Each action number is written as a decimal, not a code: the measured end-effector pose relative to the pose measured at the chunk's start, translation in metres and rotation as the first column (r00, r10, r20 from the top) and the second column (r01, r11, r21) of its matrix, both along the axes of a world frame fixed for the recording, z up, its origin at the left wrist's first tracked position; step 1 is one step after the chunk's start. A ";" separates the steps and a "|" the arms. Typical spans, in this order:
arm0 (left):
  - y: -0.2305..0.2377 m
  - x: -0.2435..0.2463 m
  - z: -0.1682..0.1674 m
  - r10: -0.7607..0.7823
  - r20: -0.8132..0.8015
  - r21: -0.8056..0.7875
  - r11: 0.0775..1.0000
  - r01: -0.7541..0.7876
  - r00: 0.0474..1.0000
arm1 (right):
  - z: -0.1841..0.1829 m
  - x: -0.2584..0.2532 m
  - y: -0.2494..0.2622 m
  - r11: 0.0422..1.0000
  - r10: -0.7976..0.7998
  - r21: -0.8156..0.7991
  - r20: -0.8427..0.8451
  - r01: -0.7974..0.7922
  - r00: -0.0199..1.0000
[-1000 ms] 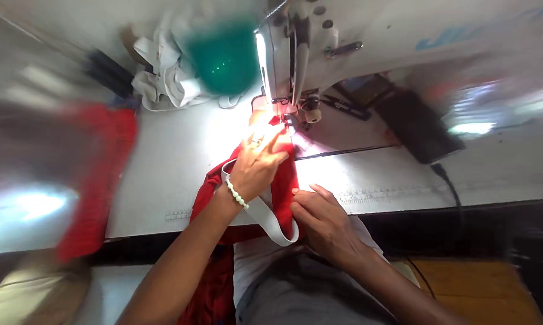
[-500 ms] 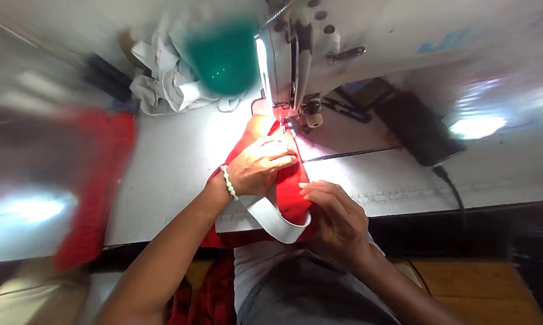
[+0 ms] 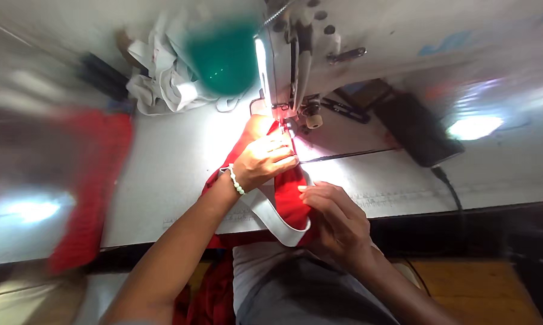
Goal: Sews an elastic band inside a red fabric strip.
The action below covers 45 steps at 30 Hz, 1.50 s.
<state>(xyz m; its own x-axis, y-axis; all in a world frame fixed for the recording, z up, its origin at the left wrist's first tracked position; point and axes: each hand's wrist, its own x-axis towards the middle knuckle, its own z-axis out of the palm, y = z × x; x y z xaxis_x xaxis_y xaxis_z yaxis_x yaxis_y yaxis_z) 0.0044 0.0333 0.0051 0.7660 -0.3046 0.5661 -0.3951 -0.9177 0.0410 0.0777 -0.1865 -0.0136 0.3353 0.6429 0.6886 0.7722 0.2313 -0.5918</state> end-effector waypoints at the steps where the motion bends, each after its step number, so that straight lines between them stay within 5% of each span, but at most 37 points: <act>1: -0.001 0.000 0.000 0.010 0.010 0.001 1.000 -0.010 1.000 | 0.001 0.000 0.000 1.000 0.000 0.002 0.009 0.000 1.000; 19: -0.002 -0.010 -0.005 0.001 -0.095 0.045 0.999 0.003 0.995 | -0.009 -0.005 -0.001 0.999 0.009 -0.040 0.171 -0.002 0.985; 31: -0.012 -0.028 -0.007 0.126 -0.137 0.075 0.990 -0.116 0.983 | -0.023 -0.009 -0.012 0.995 0.038 -0.095 0.160 -0.023 0.986; 38: -0.028 -0.061 -0.004 0.298 -0.417 -0.113 0.920 -0.375 0.858 | -0.029 -0.014 -0.018 0.985 0.025 -0.173 0.213 0.012 0.977; 45: -0.075 -0.063 -0.010 0.514 -0.377 0.012 0.834 -0.551 0.770 | -0.024 -0.010 -0.025 0.971 0.042 -0.240 0.255 0.021 0.966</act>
<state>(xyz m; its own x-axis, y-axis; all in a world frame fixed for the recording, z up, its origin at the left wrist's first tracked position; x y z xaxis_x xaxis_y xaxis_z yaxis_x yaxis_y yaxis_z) -0.0585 -0.0414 -0.0053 0.9395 0.2521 0.2319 0.2144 -0.9608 0.1761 0.0680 -0.2119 -0.0376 0.1601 0.8015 0.5762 0.9034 0.1163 -0.4128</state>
